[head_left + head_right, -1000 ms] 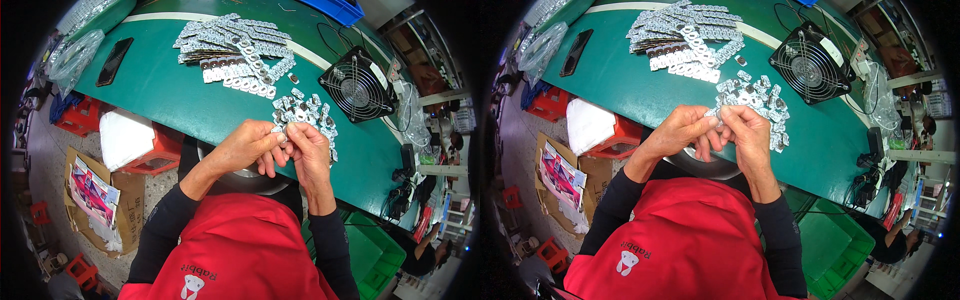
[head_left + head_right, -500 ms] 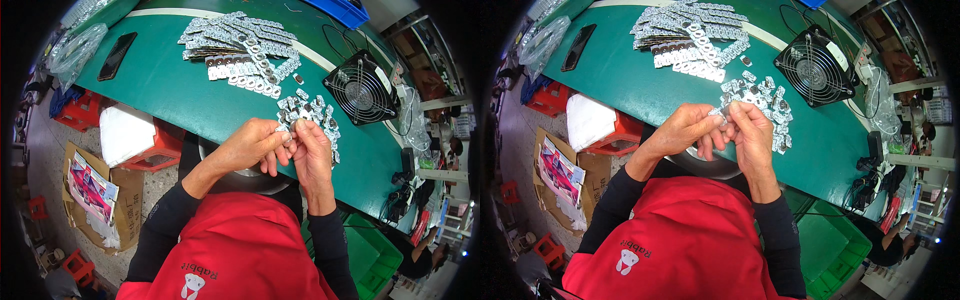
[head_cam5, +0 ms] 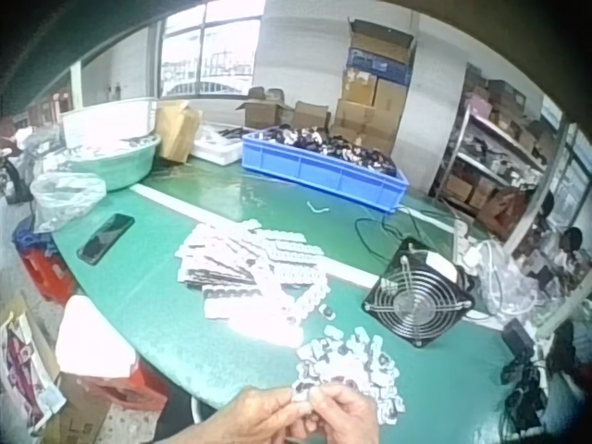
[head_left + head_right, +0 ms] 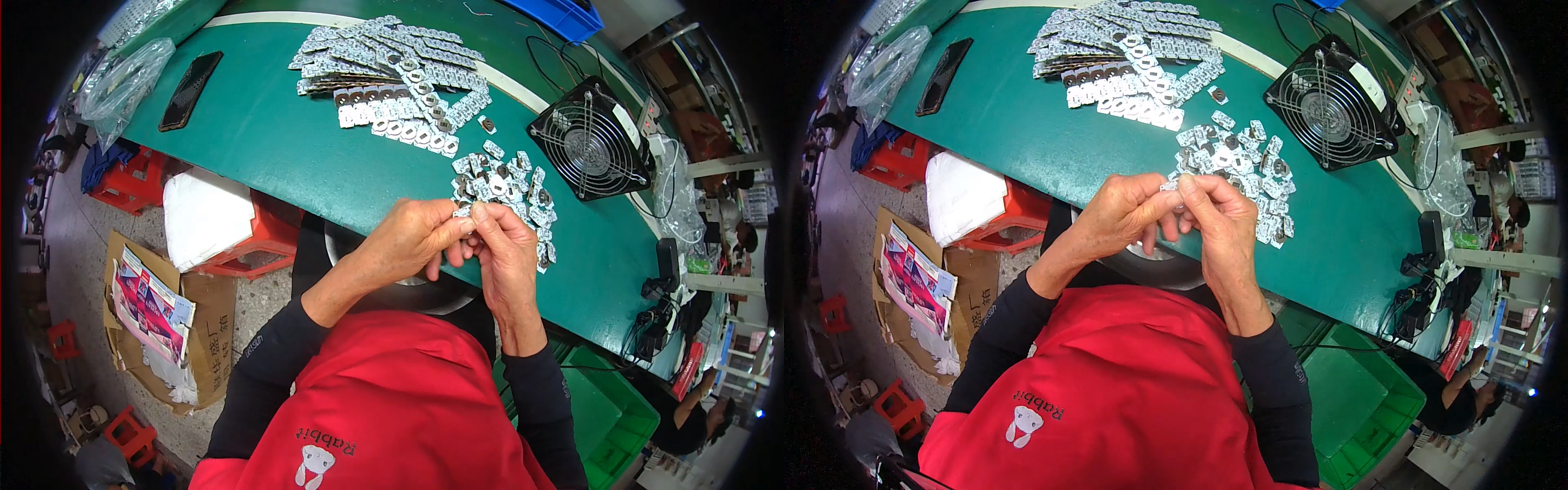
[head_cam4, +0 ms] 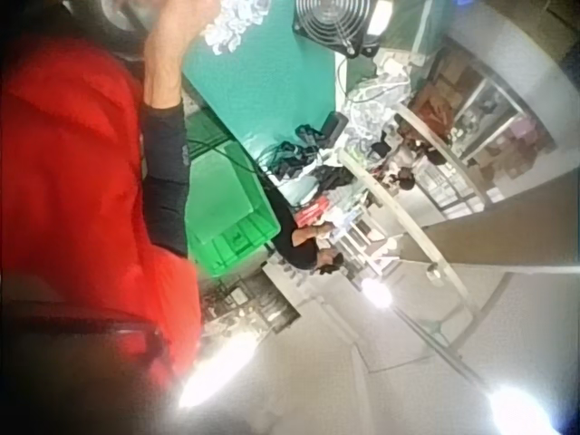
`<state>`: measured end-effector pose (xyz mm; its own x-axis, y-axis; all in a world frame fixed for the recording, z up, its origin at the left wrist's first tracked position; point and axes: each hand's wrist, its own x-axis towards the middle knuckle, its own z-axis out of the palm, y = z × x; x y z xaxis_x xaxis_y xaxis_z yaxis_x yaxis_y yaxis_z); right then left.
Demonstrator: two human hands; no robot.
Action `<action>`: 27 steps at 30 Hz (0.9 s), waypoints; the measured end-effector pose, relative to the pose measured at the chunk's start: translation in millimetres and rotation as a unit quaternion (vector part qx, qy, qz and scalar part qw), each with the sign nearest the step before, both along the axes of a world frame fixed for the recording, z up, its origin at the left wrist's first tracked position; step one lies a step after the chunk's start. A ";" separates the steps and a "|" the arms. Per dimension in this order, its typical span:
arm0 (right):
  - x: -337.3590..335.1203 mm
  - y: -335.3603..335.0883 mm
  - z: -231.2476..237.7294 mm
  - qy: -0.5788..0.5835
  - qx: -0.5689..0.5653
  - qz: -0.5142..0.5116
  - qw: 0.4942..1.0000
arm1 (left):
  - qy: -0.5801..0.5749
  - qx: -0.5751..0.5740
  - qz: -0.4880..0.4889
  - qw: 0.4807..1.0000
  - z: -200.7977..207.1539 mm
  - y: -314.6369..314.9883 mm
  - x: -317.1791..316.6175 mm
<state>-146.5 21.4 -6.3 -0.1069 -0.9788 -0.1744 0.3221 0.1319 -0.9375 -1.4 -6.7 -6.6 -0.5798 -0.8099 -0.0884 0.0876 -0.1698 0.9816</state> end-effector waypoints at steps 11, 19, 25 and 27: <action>-5.5 -9.7 4.2 0.083 0.046 0.066 0.993 | -0.122 -0.128 -0.009 0.984 3.7 5.6 7.6; -7.5 -8.4 5.2 0.030 0.053 0.075 0.995 | -0.121 -0.134 -0.021 0.983 0.9 4.4 6.2; -6.7 -8.2 5.2 0.032 0.043 0.070 0.996 | -0.114 -0.136 -0.010 0.984 -2.7 6.7 4.2; -7.2 -7.8 7.2 0.041 0.044 0.072 0.996 | -0.115 -0.133 -0.009 0.984 -3.7 7.3 3.5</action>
<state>-153.7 13.6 0.9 0.0163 -0.9661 -0.2575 0.2173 0.2548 -0.9423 2.1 0.5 -10.3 -0.5842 -0.8116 -0.0051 -0.1422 0.0961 0.9852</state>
